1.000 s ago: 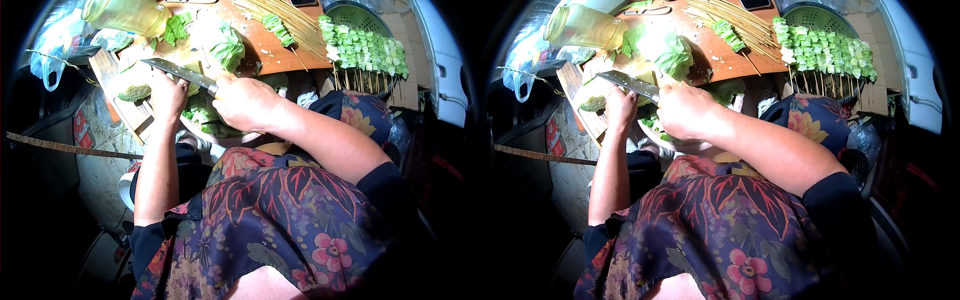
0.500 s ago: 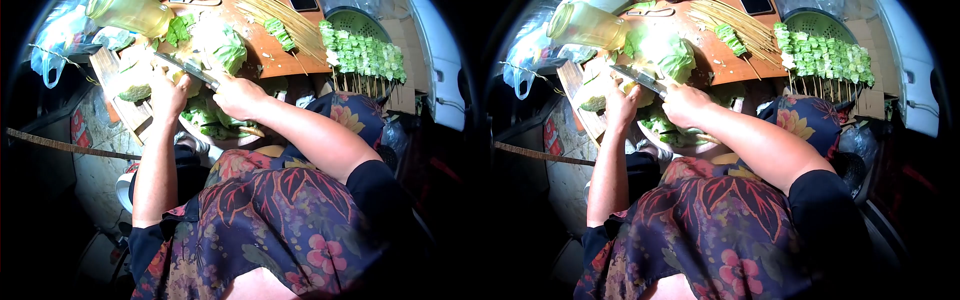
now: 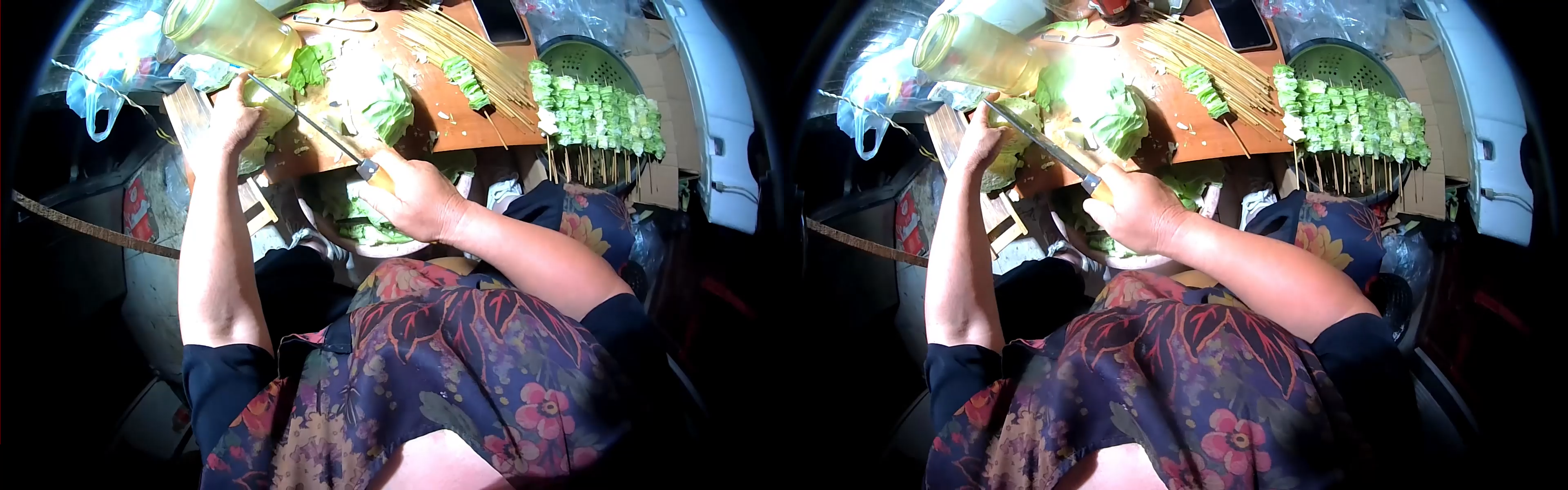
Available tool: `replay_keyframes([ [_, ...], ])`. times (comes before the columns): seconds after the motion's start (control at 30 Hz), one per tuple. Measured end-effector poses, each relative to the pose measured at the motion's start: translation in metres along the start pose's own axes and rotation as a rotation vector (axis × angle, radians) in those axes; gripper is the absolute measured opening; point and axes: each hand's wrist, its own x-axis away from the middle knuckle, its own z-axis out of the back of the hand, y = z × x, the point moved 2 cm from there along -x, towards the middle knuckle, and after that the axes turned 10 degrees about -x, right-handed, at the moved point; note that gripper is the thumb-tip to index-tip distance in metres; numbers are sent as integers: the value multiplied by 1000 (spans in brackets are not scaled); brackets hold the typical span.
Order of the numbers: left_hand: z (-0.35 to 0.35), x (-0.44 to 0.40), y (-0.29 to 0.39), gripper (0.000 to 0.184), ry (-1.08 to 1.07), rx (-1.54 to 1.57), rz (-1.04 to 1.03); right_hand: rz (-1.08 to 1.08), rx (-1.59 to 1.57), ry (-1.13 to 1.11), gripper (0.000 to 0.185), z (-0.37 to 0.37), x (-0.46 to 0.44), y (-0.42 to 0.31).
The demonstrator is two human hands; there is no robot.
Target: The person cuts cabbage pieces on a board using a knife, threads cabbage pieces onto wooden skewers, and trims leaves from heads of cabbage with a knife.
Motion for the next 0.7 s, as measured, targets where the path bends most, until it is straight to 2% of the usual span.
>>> replay_keyframes([
  [0.07, -2, -5, -10, 65, 2, 62, -12, 5, -10, -4, 36, 2, 1, -4],
  [0.27, 30, 24, 21, 56, 179, -392, 93, 46, -116, -25, 43, 10, 9, -20],
  [0.33, 29, 33, 41, 49, 252, -469, 56, 140, -125, 59, 30, 14, 12, -27],
  [0.4, 13, 40, 56, 43, 431, -338, -369, 116, -151, 56, 28, 17, 14, -29],
  [0.47, -12, 53, 88, 40, 7, -61, -101, 209, -192, 127, 28, 18, 14, -29],
  [0.53, -45, 54, 95, 38, 97, -63, -117, 152, -151, 114, 28, 23, 14, -32],
  [0.6, -71, 55, 97, 35, 31, 36, -117, 234, -170, 156, 30, 26, 14, -35],
  [0.63, -77, 60, 101, 31, 121, -108, -143, 236, -169, 156, 30, 28, 15, -36],
  [0.67, -101, 57, 89, 26, -8, 219, -44, 181, -157, 139, 29, 30, 16, -36],
  [0.7, -99, 66, 96, 25, -32, 102, -82, 125, -146, 121, 29, 30, 17, -35],
])
